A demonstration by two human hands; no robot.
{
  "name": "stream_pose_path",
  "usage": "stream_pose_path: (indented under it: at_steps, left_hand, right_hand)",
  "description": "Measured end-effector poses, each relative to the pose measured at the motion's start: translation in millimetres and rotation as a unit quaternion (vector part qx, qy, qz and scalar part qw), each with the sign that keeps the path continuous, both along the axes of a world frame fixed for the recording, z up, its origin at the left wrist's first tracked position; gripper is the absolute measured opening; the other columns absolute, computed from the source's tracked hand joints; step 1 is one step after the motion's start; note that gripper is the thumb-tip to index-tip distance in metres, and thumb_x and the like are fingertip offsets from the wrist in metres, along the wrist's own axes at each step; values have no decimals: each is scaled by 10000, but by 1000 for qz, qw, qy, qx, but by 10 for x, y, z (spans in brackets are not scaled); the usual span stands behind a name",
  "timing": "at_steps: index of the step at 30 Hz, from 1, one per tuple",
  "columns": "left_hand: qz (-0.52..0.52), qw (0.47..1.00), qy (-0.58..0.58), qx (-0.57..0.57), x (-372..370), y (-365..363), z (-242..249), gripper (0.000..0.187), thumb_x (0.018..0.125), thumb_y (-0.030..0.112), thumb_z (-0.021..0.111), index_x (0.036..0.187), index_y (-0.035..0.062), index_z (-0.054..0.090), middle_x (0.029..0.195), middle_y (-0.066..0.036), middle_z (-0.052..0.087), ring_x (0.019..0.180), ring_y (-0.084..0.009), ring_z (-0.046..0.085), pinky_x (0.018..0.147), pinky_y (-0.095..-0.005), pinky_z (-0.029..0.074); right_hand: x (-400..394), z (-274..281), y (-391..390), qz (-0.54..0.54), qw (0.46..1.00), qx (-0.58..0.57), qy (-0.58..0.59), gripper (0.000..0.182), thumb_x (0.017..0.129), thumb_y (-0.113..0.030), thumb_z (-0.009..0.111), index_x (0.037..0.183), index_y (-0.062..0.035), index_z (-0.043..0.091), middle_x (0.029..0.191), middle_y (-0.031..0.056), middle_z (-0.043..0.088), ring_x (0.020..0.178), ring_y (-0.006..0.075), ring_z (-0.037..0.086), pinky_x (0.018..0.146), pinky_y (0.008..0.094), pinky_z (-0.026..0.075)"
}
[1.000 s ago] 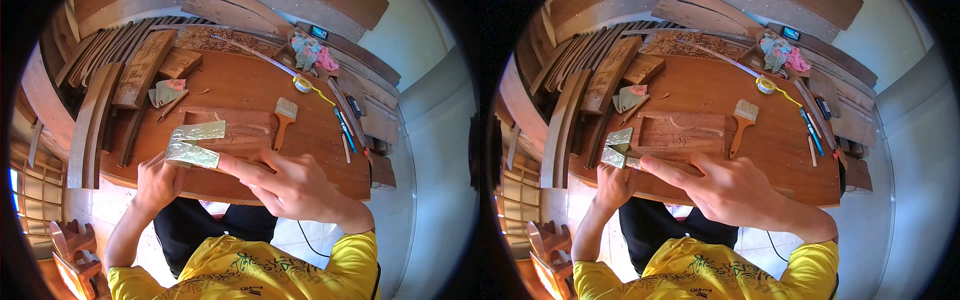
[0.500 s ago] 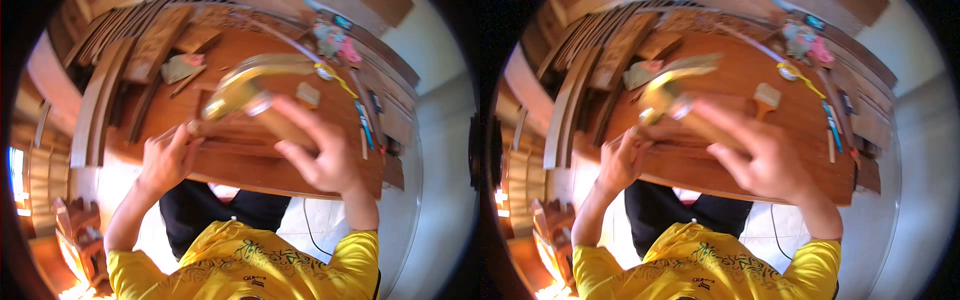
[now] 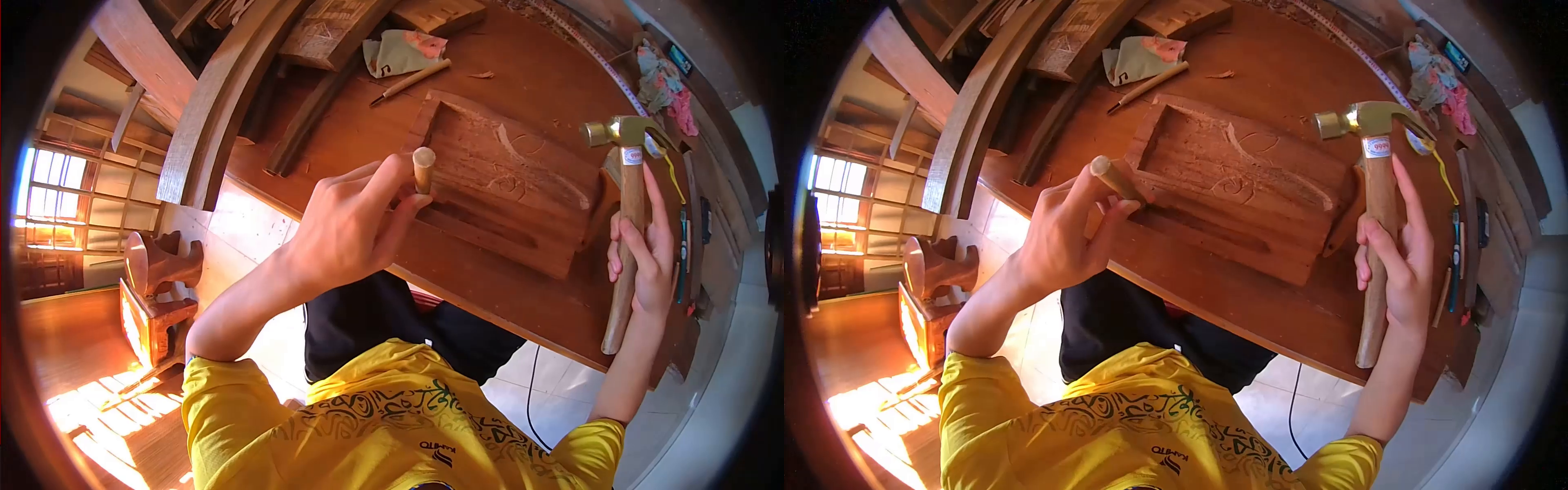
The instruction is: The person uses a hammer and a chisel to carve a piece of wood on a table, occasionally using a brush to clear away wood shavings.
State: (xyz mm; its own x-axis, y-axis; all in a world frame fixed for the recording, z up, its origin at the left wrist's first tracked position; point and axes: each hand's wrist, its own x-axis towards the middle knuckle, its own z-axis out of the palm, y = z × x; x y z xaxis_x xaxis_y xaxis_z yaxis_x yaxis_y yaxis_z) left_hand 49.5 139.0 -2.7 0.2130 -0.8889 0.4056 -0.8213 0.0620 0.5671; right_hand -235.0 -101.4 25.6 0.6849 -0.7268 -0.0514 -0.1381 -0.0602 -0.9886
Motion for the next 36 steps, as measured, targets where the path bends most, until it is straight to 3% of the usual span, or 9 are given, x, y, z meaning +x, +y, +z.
stream_pose_path:
  at_steps: [6,17,36]
  left_hand:
    - [-29,999,-8,15,49,-13,14,245,930,-106,645,1147,-39,554,1017,-168,740,797,-317,759,711,-357,600]
    - [-50,997,2,54,37,-102,135,236,941,-100,655,1143,-29,556,1025,-169,732,831,-270,748,736,-359,595]
    - [-51,994,-20,91,-65,-273,277,212,931,-81,657,1120,-20,582,958,-144,712,813,-336,719,751,-371,577]
  right_hand:
    - [-73,-159,-53,-7,998,56,5,775,1027,-153,610,1702,-145,229,840,62,570,499,71,492,436,208,415]
    - [-161,-230,-45,-30,999,20,26,783,1042,-244,595,1704,-126,195,801,53,536,464,67,478,412,196,424]
    - [-170,-257,-5,-25,998,10,51,799,1034,-233,591,1708,-124,174,808,59,550,465,64,481,416,196,436]
